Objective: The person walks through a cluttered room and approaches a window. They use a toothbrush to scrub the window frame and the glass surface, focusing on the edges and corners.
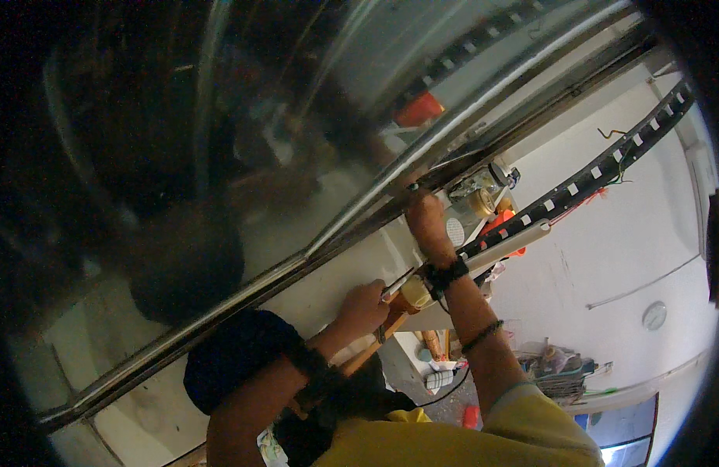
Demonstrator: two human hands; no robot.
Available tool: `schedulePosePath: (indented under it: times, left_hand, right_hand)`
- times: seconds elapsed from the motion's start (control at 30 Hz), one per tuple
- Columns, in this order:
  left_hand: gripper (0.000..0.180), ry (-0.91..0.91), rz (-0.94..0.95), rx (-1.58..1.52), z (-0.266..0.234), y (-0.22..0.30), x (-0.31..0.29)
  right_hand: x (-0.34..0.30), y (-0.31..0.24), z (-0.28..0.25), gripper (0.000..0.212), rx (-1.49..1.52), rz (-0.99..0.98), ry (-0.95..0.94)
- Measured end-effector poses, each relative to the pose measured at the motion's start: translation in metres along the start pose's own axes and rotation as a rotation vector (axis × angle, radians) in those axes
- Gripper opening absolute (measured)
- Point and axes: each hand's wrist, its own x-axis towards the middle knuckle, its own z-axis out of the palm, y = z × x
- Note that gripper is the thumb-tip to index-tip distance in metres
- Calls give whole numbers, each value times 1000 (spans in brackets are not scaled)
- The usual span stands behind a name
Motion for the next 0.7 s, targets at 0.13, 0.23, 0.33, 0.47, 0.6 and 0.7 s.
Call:
schedulePosePath:
  times: [0.13,0.23,0.33,0.47,0.6,0.7]
  left_hand:
    - [21,-46,-83,44,-5,4,-2]
    - [20,13,-14,124,-6,1,-2]
    - [19,-45,-13,50,-9,4,0]
    - [16,-112,-154,-61,-14,22,0]
    - [19,-184,-236,-88,-16,24,0]
    - [21,-156,-197,-4,-19,18,-4]
  right_hand:
    - [-24,-10,-14,12,115,-65,24]
    - [-26,-10,-30,15,141,-41,121]
    - [-28,1,-7,21,26,56,161]
    - [-31,2,21,26,10,84,93]
    - [-42,9,25,21,180,-18,146]
    - [-37,2,7,20,253,-123,225]
